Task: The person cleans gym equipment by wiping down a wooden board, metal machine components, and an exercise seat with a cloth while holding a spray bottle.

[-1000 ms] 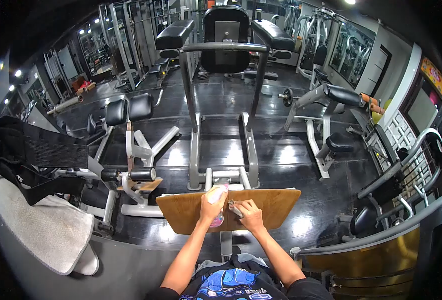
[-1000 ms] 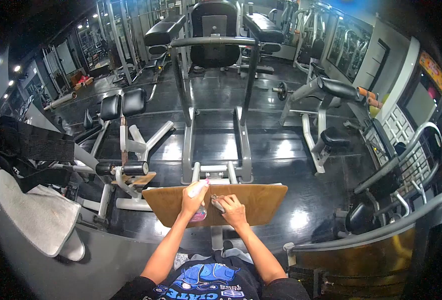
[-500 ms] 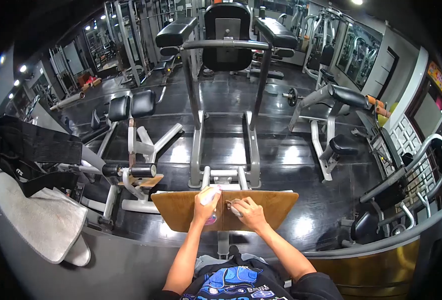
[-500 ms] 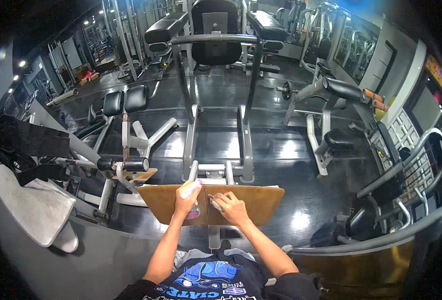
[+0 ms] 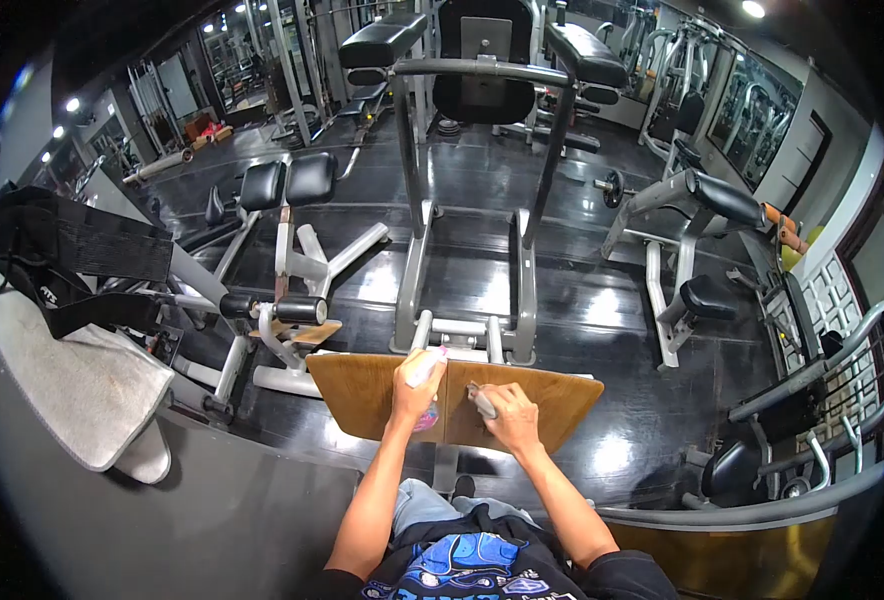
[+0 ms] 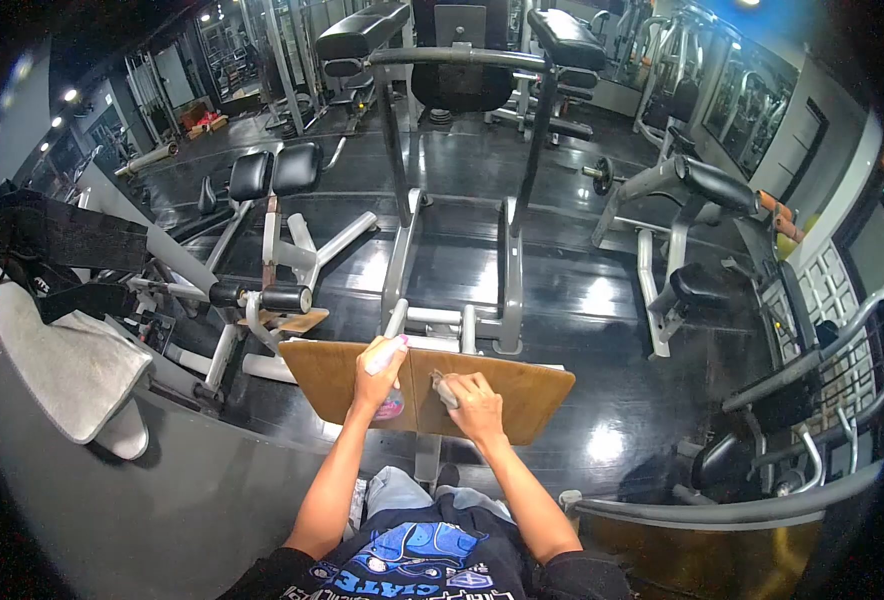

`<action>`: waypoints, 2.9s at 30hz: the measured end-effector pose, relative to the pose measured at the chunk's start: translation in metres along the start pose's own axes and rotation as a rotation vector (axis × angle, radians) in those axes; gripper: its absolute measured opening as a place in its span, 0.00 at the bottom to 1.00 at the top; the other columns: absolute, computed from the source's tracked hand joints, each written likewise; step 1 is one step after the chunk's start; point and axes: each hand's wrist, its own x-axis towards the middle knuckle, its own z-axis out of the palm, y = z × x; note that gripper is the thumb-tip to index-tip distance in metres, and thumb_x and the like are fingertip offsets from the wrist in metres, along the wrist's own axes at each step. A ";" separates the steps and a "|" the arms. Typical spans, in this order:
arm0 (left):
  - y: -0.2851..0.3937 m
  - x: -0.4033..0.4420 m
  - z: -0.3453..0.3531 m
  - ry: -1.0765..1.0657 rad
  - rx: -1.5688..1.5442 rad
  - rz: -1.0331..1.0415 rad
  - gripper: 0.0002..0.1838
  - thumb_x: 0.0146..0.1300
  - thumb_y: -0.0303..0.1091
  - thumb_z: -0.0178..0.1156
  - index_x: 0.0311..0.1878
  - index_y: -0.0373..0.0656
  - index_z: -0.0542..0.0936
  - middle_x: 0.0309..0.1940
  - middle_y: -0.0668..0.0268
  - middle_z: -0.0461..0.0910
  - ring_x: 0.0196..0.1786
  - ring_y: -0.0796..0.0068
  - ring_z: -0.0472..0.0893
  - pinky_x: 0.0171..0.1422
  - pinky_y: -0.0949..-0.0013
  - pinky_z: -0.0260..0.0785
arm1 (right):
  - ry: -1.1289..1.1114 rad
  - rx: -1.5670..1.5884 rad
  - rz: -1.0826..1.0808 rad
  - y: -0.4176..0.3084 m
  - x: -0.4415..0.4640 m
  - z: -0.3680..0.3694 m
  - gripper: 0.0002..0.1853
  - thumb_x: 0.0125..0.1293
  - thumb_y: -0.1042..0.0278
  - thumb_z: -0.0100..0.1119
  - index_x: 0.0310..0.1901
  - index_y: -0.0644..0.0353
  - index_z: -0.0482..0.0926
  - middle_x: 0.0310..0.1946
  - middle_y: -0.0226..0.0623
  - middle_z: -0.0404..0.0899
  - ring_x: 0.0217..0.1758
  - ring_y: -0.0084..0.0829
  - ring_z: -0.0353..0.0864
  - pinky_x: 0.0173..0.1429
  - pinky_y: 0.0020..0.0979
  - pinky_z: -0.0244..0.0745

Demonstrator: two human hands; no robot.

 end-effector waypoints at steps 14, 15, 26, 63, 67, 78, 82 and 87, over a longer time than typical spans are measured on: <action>-0.009 0.000 0.013 0.103 0.208 0.123 0.08 0.64 0.32 0.64 0.38 0.35 0.83 0.28 0.67 0.74 0.22 0.79 0.75 0.22 0.72 0.67 | 0.050 0.045 0.043 0.004 -0.009 0.002 0.21 0.44 0.76 0.68 0.43 0.47 0.83 0.44 0.22 0.83 0.45 0.32 0.80 0.45 0.33 0.80; -0.003 -0.001 0.016 0.134 0.296 0.188 0.08 0.63 0.32 0.64 0.38 0.36 0.83 0.28 0.64 0.74 0.24 0.74 0.76 0.27 0.69 0.68 | 0.086 0.093 0.082 0.002 -0.003 -0.004 0.19 0.44 0.76 0.68 0.42 0.48 0.84 0.43 0.23 0.84 0.45 0.33 0.80 0.47 0.34 0.79; 0.009 -0.008 0.031 0.102 0.281 0.189 0.08 0.60 0.33 0.64 0.39 0.39 0.83 0.34 0.57 0.79 0.37 0.57 0.80 0.43 0.63 0.72 | 0.114 0.004 0.042 0.010 -0.006 -0.004 0.20 0.44 0.76 0.68 0.43 0.48 0.83 0.40 0.25 0.83 0.46 0.33 0.80 0.44 0.34 0.80; 0.029 -0.001 0.036 -0.176 0.342 0.126 0.10 0.61 0.35 0.63 0.41 0.39 0.82 0.35 0.57 0.80 0.37 0.55 0.82 0.43 0.64 0.72 | 0.119 0.022 0.087 0.020 0.007 -0.043 0.17 0.47 0.70 0.69 0.42 0.47 0.84 0.42 0.25 0.83 0.44 0.32 0.80 0.45 0.33 0.80; 0.022 -0.002 0.045 -0.237 0.191 -0.025 0.10 0.63 0.34 0.61 0.42 0.38 0.82 0.34 0.56 0.79 0.36 0.54 0.80 0.42 0.63 0.72 | 0.243 0.070 0.097 0.011 0.006 -0.039 0.19 0.47 0.72 0.69 0.45 0.46 0.84 0.43 0.25 0.83 0.44 0.33 0.80 0.46 0.33 0.79; 0.021 -0.007 0.050 -0.156 0.250 0.219 0.09 0.64 0.33 0.62 0.40 0.36 0.80 0.30 0.59 0.74 0.31 0.63 0.76 0.38 0.66 0.69 | 0.317 0.045 0.066 0.024 0.003 -0.043 0.22 0.43 0.73 0.73 0.44 0.47 0.85 0.42 0.24 0.84 0.44 0.33 0.81 0.47 0.33 0.79; 0.019 -0.009 0.053 -0.122 0.246 0.218 0.09 0.64 0.33 0.62 0.40 0.36 0.80 0.31 0.58 0.74 0.32 0.60 0.76 0.40 0.65 0.69 | 0.374 0.016 0.048 0.026 -0.004 -0.030 0.24 0.40 0.76 0.72 0.44 0.47 0.84 0.44 0.23 0.82 0.46 0.34 0.79 0.47 0.33 0.80; 0.016 -0.010 0.051 -0.120 0.235 0.234 0.09 0.63 0.33 0.62 0.41 0.37 0.80 0.31 0.58 0.75 0.32 0.59 0.76 0.39 0.65 0.69 | 0.211 0.023 0.089 0.036 -0.038 -0.014 0.26 0.36 0.78 0.70 0.43 0.44 0.84 0.44 0.21 0.83 0.45 0.33 0.80 0.44 0.33 0.81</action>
